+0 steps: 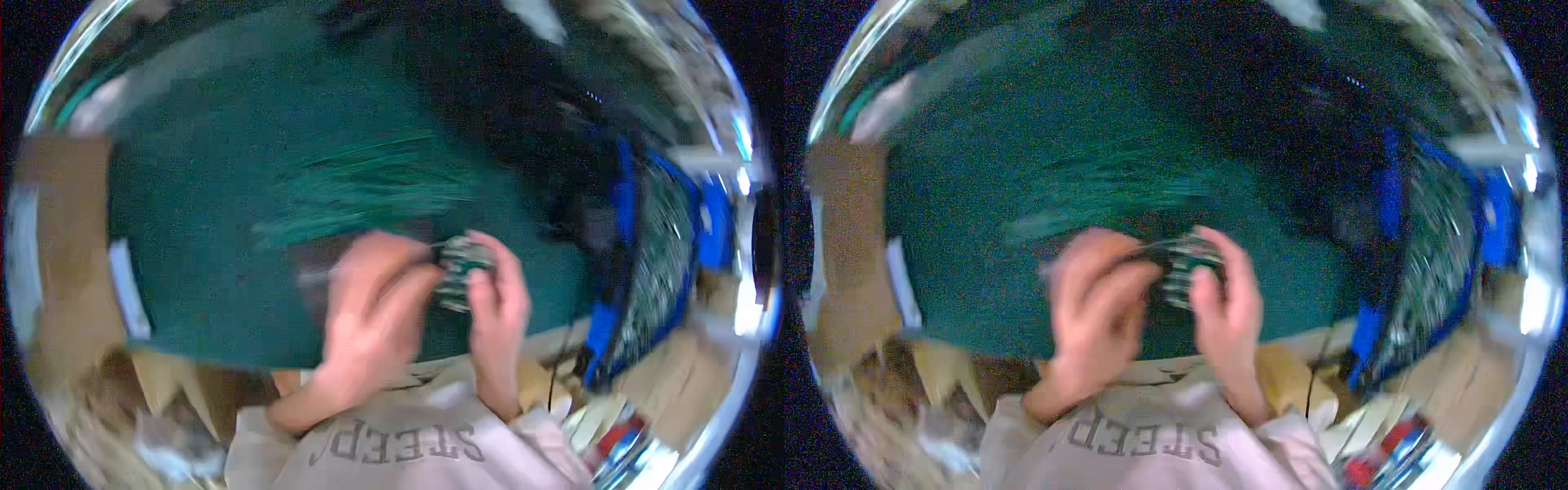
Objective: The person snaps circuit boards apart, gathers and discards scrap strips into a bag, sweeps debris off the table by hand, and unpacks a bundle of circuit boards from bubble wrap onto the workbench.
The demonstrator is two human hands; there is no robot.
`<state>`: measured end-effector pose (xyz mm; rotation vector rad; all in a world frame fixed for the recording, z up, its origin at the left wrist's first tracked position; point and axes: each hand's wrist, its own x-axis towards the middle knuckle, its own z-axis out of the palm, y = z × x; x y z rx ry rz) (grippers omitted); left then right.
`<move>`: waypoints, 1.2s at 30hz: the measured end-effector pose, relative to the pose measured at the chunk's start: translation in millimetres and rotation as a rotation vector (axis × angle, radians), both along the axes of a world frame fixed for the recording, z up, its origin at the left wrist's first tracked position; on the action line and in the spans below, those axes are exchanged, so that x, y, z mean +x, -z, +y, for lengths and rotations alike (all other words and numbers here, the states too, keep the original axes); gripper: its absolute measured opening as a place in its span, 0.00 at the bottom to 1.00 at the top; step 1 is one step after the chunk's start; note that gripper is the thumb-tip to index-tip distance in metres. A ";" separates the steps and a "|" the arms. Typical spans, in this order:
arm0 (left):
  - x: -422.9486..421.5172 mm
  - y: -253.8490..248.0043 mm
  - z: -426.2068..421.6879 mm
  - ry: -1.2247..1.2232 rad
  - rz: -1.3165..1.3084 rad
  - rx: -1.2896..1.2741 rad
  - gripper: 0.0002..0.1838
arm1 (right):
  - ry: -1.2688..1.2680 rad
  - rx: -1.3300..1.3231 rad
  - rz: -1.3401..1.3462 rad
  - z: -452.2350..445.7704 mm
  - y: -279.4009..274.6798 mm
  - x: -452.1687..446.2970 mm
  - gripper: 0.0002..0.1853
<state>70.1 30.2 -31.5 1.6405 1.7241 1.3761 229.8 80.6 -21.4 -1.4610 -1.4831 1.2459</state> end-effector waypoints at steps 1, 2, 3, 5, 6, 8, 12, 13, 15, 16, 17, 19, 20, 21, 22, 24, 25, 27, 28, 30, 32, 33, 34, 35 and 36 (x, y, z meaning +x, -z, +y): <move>-11.5 -13.3 6.0 0.004 0.202 -0.107 0.17 | -0.034 -0.098 0.078 -1.3 0.4 0.0 0.23; -22.5 -25.5 13.2 -0.014 0.418 -0.187 0.17 | -0.080 -0.179 0.167 1.1 -0.6 -1.1 0.23; -27.5 -24.3 19.4 -0.004 0.474 -0.198 0.17 | -0.058 -0.191 0.253 3.5 -4.3 -1.8 0.23; -33.7 -17.5 27.2 0.026 0.543 -0.161 0.15 | -0.016 -0.156 0.335 10.0 -7.5 2.1 0.23; -36.8 -14.7 29.8 0.041 0.578 -0.142 0.14 | -0.006 -0.154 0.383 11.8 -5.0 5.9 0.24; -36.8 -9.2 29.7 0.075 0.582 -0.067 0.13 | 0.023 -0.064 0.396 16.8 -8.1 14.9 0.24; -38.8 7.0 19.3 0.139 0.563 -0.031 0.11 | 0.255 0.221 0.349 37.5 -34.3 49.3 0.23; -37.5 9.5 19.6 0.142 0.567 -0.021 0.11 | 0.342 0.242 0.365 44.5 -46.7 62.3 0.22; -32.9 13.0 21.5 0.132 0.535 -0.013 0.10 | 0.428 0.343 0.165 64.8 -57.6 100.6 0.22; -32.0 14.0 23.3 0.124 0.522 -0.008 0.10 | 0.472 0.376 0.068 75.5 -64.8 118.7 0.22; -31.1 14.7 24.0 0.116 0.509 -0.007 0.10 | 0.521 0.426 -0.202 91.1 -56.6 148.7 0.23; -33.5 16.9 28.8 0.096 0.521 -0.001 0.11 | 0.640 0.406 -0.501 116.7 -60.7 177.8 0.25; -36.9 17.2 34.4 0.076 0.533 0.001 0.11 | 0.634 0.417 -0.494 119.2 -54.9 186.0 0.25; -40.3 16.2 42.1 0.055 0.548 0.004 0.12 | 0.700 0.406 -0.718 123.4 -50.9 189.4 0.26; -42.7 14.4 49.4 0.032 0.564 0.006 0.12 | 0.762 0.392 -0.942 128.0 -47.7 189.6 0.27; -43.0 10.0 54.9 0.002 0.565 0.030 0.12 | 0.639 0.551 -0.808 110.4 -37.2 176.3 0.23; -43.1 8.2 55.8 -0.015 0.563 0.051 0.12 | 0.617 0.547 -0.794 98.5 -34.8 161.7 0.23; -48.7 3.9 54.2 -0.061 0.580 0.079 0.12 | 0.347 0.577 -0.454 74.3 -35.4 125.5 0.16; -50.7 1.8 53.3 -0.056 0.578 0.071 0.14 | 0.281 0.621 -0.442 67.0 -34.6 112.8 0.14; -54.7 -3.6 50.1 -0.042 0.604 0.020 0.18 | 0.168 0.653 -0.386 55.1 -30.5 85.9 0.12; -59.1 -5.5 46.9 -0.039 0.595 -0.033 0.18 | 0.154 0.518 -0.181 47.2 -28.7 61.6 0.11; -64.5 4.3 44.9 -0.057 0.587 -0.024 0.19 | 0.107 0.515 -0.150 46.1 -28.6 50.0 0.11; -69.4 14.6 42.4 -0.079 0.578 -0.013 0.19 | 0.042 0.460 -0.147 45.1 -28.7 39.3 0.12; -72.4 17.8 39.7 -0.104 0.572 -0.007 0.19 | -0.028 0.403 -0.150 44.2 -28.4 28.8 0.13; -74.6 19.9 37.2 -0.125 0.577 0.000 0.20 | -0.098 0.347 -0.156 43.5 -27.6 17.6 0.13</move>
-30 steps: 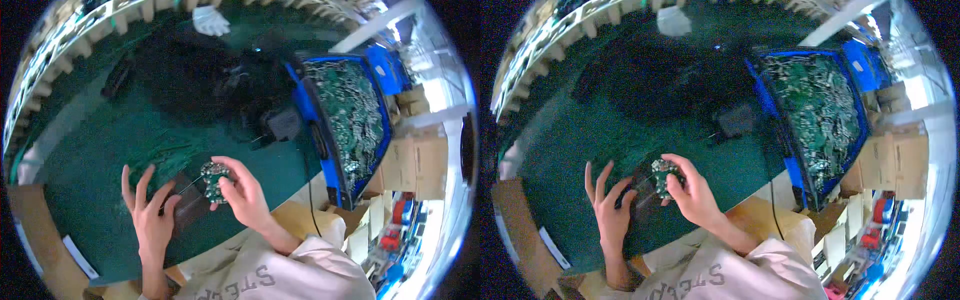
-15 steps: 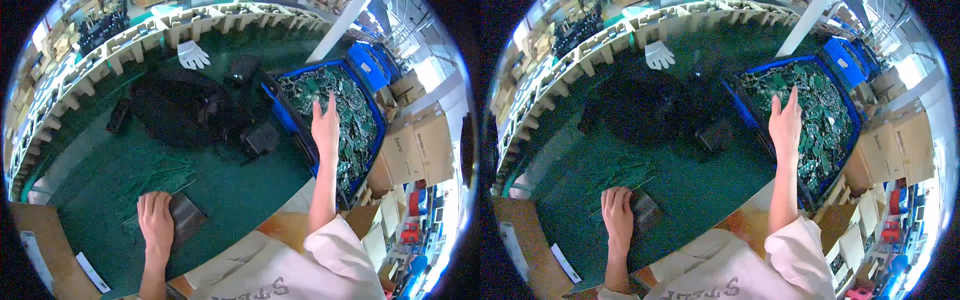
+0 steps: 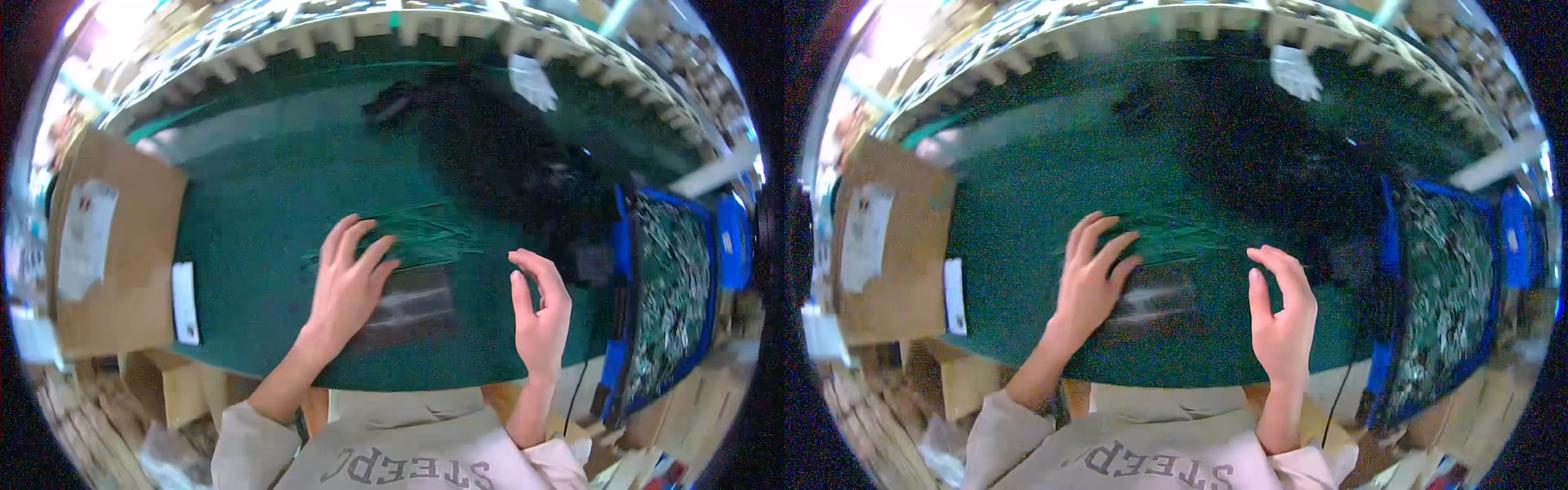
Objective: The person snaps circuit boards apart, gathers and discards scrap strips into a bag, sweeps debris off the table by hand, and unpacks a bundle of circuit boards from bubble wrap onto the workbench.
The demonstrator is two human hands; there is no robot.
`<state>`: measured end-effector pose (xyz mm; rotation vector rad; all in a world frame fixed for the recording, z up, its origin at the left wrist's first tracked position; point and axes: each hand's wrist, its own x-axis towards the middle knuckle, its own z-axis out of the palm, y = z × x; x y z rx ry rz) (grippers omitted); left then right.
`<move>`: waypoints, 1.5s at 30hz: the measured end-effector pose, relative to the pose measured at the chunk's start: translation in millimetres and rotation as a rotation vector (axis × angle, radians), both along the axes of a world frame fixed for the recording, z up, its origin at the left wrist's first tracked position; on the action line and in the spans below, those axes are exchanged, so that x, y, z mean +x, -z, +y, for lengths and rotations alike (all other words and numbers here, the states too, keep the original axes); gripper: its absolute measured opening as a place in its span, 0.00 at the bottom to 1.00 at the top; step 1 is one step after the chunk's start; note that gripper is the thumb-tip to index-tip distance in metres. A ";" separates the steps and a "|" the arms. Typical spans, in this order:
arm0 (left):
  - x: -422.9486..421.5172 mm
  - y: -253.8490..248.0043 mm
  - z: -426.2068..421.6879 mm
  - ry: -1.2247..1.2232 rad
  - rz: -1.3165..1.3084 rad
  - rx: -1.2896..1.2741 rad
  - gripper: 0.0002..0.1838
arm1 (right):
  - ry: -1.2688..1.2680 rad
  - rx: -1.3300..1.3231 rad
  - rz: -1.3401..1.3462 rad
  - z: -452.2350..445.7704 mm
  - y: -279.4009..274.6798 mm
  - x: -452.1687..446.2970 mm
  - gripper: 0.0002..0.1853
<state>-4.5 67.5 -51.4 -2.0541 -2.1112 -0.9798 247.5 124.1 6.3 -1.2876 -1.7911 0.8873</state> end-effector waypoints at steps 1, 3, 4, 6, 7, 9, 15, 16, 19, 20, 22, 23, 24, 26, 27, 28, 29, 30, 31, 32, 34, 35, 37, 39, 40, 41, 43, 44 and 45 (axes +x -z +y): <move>-0.6 1.6 -1.6 -0.019 0.005 0.015 0.20 | -0.063 -0.056 -0.025 1.5 1.4 -10.5 0.14; -3.6 2.2 -3.5 -0.047 -0.008 0.023 0.24 | -0.182 -0.018 -0.063 7.3 10.1 -35.4 0.16; -6.5 1.7 -4.4 -0.080 -0.002 0.024 0.24 | -0.234 0.035 -0.107 10.9 16.6 -46.5 0.18; -9.7 -0.2 -5.3 -0.107 -0.096 -0.039 0.31 | -0.308 0.131 -0.206 16.8 23.9 -61.4 0.23; -14.8 -1.3 -5.7 -0.116 -0.101 -0.040 0.31 | -0.318 0.130 -0.210 20.9 23.7 -67.6 0.23; -29.7 -7.4 -8.0 -0.109 -0.101 -0.102 0.36 | -0.348 0.130 -0.257 33.3 20.5 -79.1 0.28; -67.5 -26.0 -10.4 -0.006 -0.022 -0.238 0.43 | -0.426 0.157 -0.464 56.6 28.2 -98.1 0.37; -69.2 -27.9 -8.7 0.023 0.007 -0.258 0.45 | -0.444 0.171 -0.515 59.3 29.4 -99.1 0.38; -68.3 -30.3 -5.0 0.072 -0.002 -0.274 0.46 | -0.559 0.064 -0.460 64.6 21.3 -102.3 0.38; -68.3 -31.5 -2.6 0.098 -0.003 -0.279 0.47 | -0.612 0.014 -0.428 66.3 17.8 -103.1 0.38; -68.5 -33.8 1.4 0.129 -0.007 -0.286 0.48 | -0.661 -0.040 -0.398 67.1 16.9 -102.6 0.38; -67.6 -34.2 1.7 0.142 -0.007 -0.285 0.48 | -0.692 -0.013 -0.411 65.8 18.3 -102.0 0.38; -66.9 -35.6 2.5 0.153 -0.004 -0.280 0.49 | -0.724 0.019 -0.422 65.4 19.0 -102.0 0.38; -66.4 -40.2 5.3 0.170 0.001 -0.273 0.49 | -0.786 0.084 -0.443 67.0 20.0 -101.9 0.39; -66.5 -42.8 6.3 0.177 0.002 -0.272 0.49 | -0.786 0.081 -0.444 68.6 20.1 -101.5 0.39; -67.8 -46.5 3.8 0.180 0.028 -0.301 0.49 | -0.808 0.104 -0.455 69.2 20.0 -100.4 0.39; -70.0 -50.4 0.2 0.182 0.053 -0.331 0.49 | -0.831 0.127 -0.465 69.7 19.3 -99.9 0.38; -72.5 -54.3 -2.1 0.182 0.082 -0.358 0.49 | -0.854 0.155 -0.474 71.2 17.8 -100.3 0.38; -74.0 -56.7 -2.2 0.182 0.114 -0.381 0.49 | -0.876 0.186 -0.481 72.9 16.2 -101.1 0.38; -74.9 -57.2 -0.9 0.182 0.119 -0.381 0.49 | -0.874 0.188 -0.478 74.9 15.1 -101.5 0.38; -76.8 -55.4 -1.4 0.218 0.117 -0.403 0.49 | -0.880 0.212 -0.484 78.0 15.0 -100.5 0.37; -78.2 -54.1 -3.2 0.232 0.114 -0.417 0.49 | -0.888 0.222 -0.487 78.8 15.7 -101.2 0.36; -80.4 -54.9 -3.8 0.241 0.110 -0.431 0.48 | -0.902 0.233 -0.489 80.4 16.6 -105.1 0.36; -81.0 -59.3 3.6 0.299 0.119 -0.441 0.48 | -0.893 0.243 -0.504 83.2 17.5 -107.4 0.36; -79.8 -60.6 5.9 0.330 0.121 -0.448 0.47 | -0.889 0.246 -0.513 83.1 18.8 -106.9 0.36; -78.7 -61.2 7.0 0.361 0.126 -0.452 0.47 | -0.883 0.251 -0.522 82.8 19.4 -106.3 0.36; -77.5 -61.5 8.0 0.379 0.142 -0.449 0.47 | -0.884 0.295 -0.539 81.8 20.6 -107.5 0.35; -77.6 -61.7 9.8 0.397 0.160 -0.446 0.46 | -0.882 0.339 -0.555 81.6 21.3 -108.9 0.35; -77.3 -61.4 11.0 0.417 0.176 -0.446 0.46 | -0.882 0.379 -0.572 80.7 22.4 -109.7 0.35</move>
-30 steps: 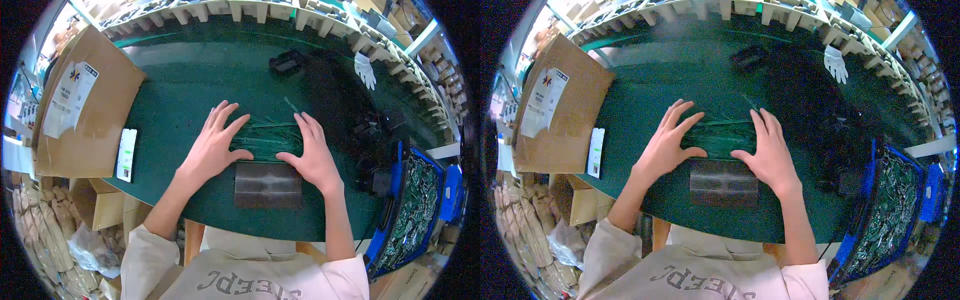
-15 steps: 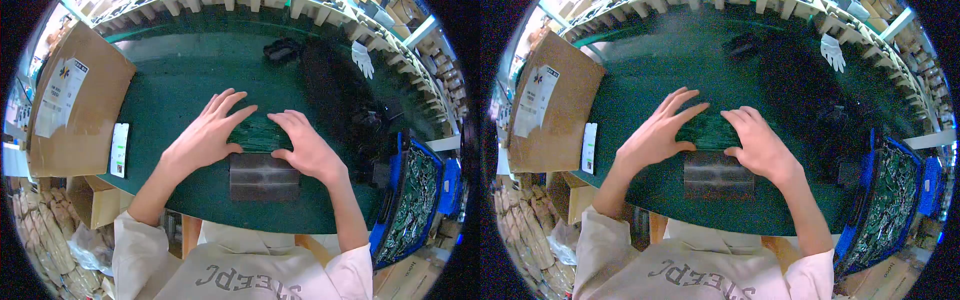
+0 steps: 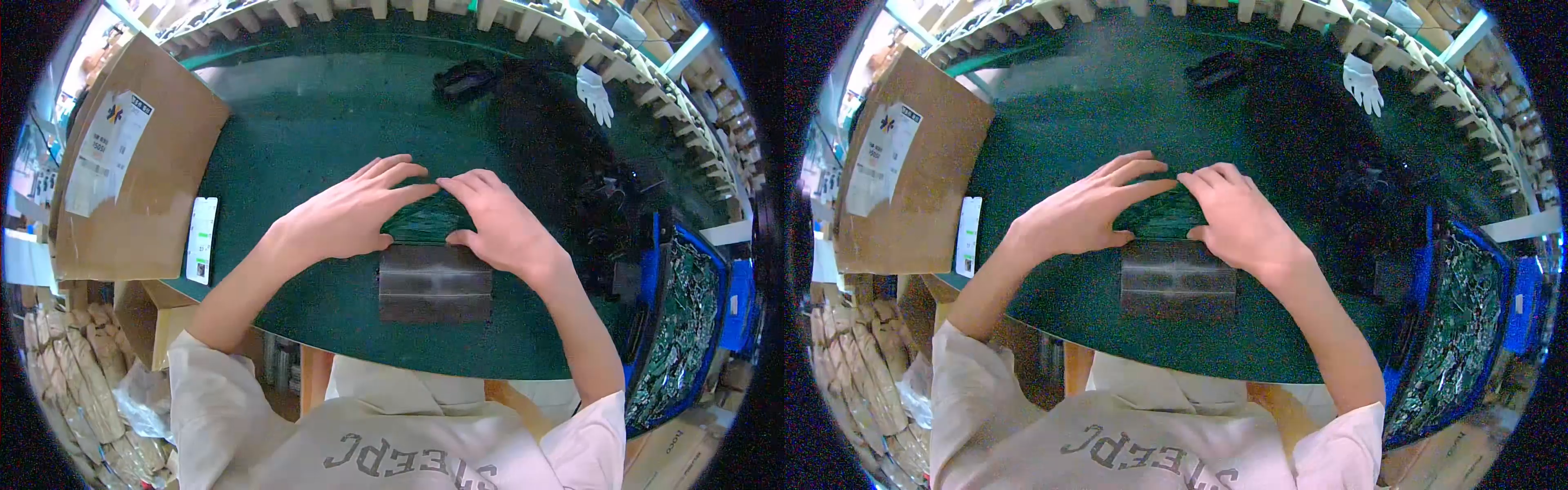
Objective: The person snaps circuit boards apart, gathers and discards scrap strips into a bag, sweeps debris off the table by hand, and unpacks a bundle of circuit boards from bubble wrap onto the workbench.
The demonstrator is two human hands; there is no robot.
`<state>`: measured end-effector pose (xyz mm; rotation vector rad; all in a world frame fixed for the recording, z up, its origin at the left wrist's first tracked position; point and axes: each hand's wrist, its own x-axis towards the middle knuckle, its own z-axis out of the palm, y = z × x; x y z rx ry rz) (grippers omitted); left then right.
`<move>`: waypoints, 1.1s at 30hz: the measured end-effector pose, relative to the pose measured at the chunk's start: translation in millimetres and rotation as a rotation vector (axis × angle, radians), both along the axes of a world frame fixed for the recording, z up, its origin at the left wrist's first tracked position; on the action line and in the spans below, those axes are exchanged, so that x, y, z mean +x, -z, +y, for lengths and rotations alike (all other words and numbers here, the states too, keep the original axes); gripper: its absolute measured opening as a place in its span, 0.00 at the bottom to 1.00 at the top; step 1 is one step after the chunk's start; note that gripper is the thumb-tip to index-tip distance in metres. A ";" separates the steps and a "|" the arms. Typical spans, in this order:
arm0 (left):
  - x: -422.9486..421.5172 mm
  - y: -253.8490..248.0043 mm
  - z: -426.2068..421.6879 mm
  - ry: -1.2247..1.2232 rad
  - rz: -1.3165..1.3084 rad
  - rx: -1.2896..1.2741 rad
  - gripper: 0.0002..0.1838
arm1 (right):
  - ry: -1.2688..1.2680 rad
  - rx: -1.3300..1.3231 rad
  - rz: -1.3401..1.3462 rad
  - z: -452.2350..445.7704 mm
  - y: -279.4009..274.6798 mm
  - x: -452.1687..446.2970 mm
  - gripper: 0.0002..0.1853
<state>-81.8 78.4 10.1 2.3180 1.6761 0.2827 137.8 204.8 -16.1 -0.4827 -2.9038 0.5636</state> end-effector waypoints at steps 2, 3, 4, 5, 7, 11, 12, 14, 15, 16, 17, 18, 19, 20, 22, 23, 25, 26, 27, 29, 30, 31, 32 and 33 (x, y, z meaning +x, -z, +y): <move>-0.6 -1.5 1.4 0.021 0.015 0.003 0.46 | -0.011 0.042 0.005 -1.2 0.4 -1.4 0.35; -0.7 -3.4 1.6 0.030 0.006 -0.019 0.45 | -0.015 0.065 0.006 -2.6 0.0 -1.9 0.35; -0.3 -5.5 1.4 0.037 -0.006 -0.042 0.45 | -0.022 0.087 0.005 -4.2 -0.5 -2.2 0.35; 0.1 -7.4 2.8 0.047 -0.016 -0.063 0.45 | -0.025 0.110 0.005 -4.8 -1.3 -2.1 0.35; 0.6 -5.6 3.8 0.057 -0.028 -0.089 0.44 | -0.029 0.128 0.004 -5.9 -1.2 -2.2 0.35; 1.5 3.6 2.4 0.078 -0.049 0.003 0.35 | -0.108 0.178 -0.042 0.5 -5.4 -3.6 0.32; -0.4 5.1 3.4 0.079 -0.050 0.002 0.35 | -0.108 0.177 -0.044 0.9 -7.6 -5.6 0.32; -3.4 8.9 5.7 0.094 -0.024 0.019 0.33 | -0.123 0.198 -0.091 0.1 -12.1 -9.5 0.30; -5.2 9.9 6.8 0.100 -0.010 0.029 0.33 | -0.132 0.211 -0.114 0.1 -14.2 -12.1 0.30; -6.3 10.1 8.1 0.108 0.004 0.040 0.32 | -0.140 0.224 -0.137 0.9 -15.4 -13.5 0.29; -6.9 9.7 10.2 0.111 0.005 0.043 0.32 | -0.136 0.227 -0.137 2.4 -15.0 -14.1 0.29; -6.6 10.3 11.5 0.104 0.020 0.044 0.33 | -0.133 0.237 -0.119 2.9 -12.8 -13.9 0.29; -5.0 11.5 12.0 0.097 0.033 0.042 0.34 | -0.130 0.244 -0.102 2.6 -9.5 -12.3 0.28; -4.1 12.5 12.5 0.087 0.046 0.042 0.35 | -0.129 0.253 -0.085 2.7 -6.7 -11.8 0.28; -1.8 13.9 13.6 0.079 0.058 0.038 0.36 | -0.127 0.259 -0.069 2.8 -4.1 -10.5 0.27; -0.7 13.4 15.5 0.074 0.056 0.024 0.35 | -0.115 0.249 -0.072 3.3 -4.8 -10.4 0.26; 2.7 13.1 18.1 0.062 0.053 -0.007 0.33 | -0.091 0.226 -0.078 2.6 -5.8 -9.2 0.25; 4.2 13.4 19.1 0.056 0.051 -0.022 0.32 | -0.080 0.215 -0.082 2.2 -6.0 -8.6 0.24; 4.5 13.4 21.7 0.058 0.050 -0.022 0.32 | -0.078 0.215 -0.083 2.3 -6.4 -9.3 0.24; 3.5 13.1 32.2 0.075 0.072 -0.066 0.30 | -0.044 0.250 -0.141 3.0 -7.8 -13.2 0.22; 3.8 13.9 35.8 0.082 0.081 -0.092 0.29 | -0.030 0.264 -0.172 2.3 -7.4 -14.7 0.20; 4.6 14.5 37.9 0.086 0.090 -0.118 0.27 | -0.023 0.270 -0.188 2.5 -7.1 -14.8 0.20; 5.5 14.8 39.2 0.087 0.089 -0.119 0.27 | -0.017 0.276 -0.204 2.7 -6.9 -14.9 0.19; 7.0 13.6 40.3 0.094 0.092 -0.130 0.26 | -0.024 0.271 -0.213 3.7 -7.1 -14.1 0.18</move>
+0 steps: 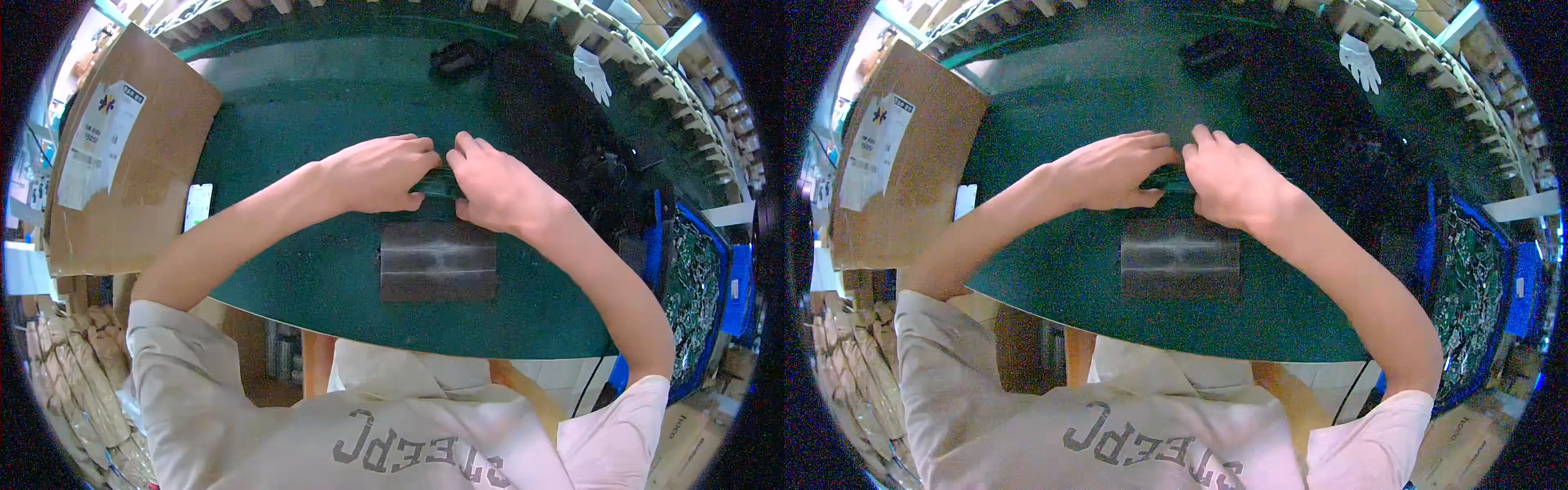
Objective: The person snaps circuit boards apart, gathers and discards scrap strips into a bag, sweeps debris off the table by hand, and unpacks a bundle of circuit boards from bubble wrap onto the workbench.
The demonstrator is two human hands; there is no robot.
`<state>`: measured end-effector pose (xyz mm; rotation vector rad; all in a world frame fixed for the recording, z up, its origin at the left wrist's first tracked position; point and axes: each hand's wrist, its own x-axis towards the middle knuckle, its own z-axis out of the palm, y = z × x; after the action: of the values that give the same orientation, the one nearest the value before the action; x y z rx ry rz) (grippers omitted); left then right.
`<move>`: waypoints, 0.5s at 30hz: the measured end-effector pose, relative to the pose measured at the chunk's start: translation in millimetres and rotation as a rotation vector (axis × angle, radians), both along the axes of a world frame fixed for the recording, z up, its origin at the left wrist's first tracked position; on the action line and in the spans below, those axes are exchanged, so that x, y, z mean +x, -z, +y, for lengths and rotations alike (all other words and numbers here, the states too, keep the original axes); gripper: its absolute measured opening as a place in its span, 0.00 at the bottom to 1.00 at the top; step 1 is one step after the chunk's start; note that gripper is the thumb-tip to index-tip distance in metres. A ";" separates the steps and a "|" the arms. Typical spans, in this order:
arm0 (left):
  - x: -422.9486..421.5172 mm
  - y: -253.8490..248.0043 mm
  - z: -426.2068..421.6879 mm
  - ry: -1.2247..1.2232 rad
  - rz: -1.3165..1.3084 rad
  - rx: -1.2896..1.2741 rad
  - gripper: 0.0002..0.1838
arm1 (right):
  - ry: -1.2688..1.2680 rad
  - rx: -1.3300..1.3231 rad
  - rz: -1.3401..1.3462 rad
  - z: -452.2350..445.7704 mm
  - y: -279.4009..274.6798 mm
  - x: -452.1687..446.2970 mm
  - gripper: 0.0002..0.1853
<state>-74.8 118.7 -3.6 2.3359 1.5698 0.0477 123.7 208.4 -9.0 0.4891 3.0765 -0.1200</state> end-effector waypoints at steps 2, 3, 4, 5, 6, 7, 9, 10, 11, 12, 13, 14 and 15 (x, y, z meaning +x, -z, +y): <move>2.2 -3.3 4.2 0.014 0.009 -0.018 0.24 | -0.008 -0.007 -0.017 3.4 -0.7 0.3 0.17; 4.4 -4.0 4.3 0.018 0.012 -0.032 0.22 | -0.014 -0.015 -0.024 2.4 0.4 -0.4 0.17; 7.6 -3.8 3.5 0.014 0.010 -0.038 0.22 | -0.020 -0.022 -0.030 1.4 1.4 -1.1 0.17; 11.1 -3.9 2.6 0.002 0.035 -0.059 0.21 | -0.015 -0.019 -0.057 -1.0 1.1 -3.0 0.16; 15.3 -4.6 3.2 -0.008 0.062 -0.077 0.20 | -0.009 -0.014 -0.082 -2.3 -0.5 -4.3 0.15; 18.2 -6.5 4.8 -0.016 0.091 -0.092 0.19 | 0.000 -0.006 -0.105 -2.2 -3.2 -5.6 0.14; 18.5 -6.3 6.4 -0.021 0.120 -0.105 0.18 | 0.012 0.003 -0.128 -1.0 -8.2 -8.4 0.14; 18.0 -3.0 6.3 -0.009 0.099 -0.088 0.15 | 0.030 -0.037 -0.182 -1.4 -10.9 -11.5 0.13; 17.4 -0.1 6.5 0.003 0.079 -0.068 0.12 | 0.048 -0.074 -0.236 -1.6 -14.5 -15.6 0.12; 16.2 3.0 7.5 0.015 0.059 -0.048 0.09 | 0.065 -0.111 -0.289 -1.0 -18.0 -19.5 0.12; 14.9 5.4 9.7 0.029 0.041 -0.025 0.07 | 0.086 -0.145 -0.340 1.1 -20.6 -21.7 0.11; 14.1 8.9 10.9 0.031 0.042 -0.024 0.07 | 0.088 -0.145 -0.339 2.9 -19.6 -21.6 0.11; 13.5 14.2 10.9 0.052 0.049 0.022 0.06 | 0.080 -0.144 -0.330 4.2 -15.3 -20.2 0.11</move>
<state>-61.3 129.7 -17.7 2.4112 1.5375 -0.0036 103.5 212.7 6.3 0.5613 2.7048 -0.2343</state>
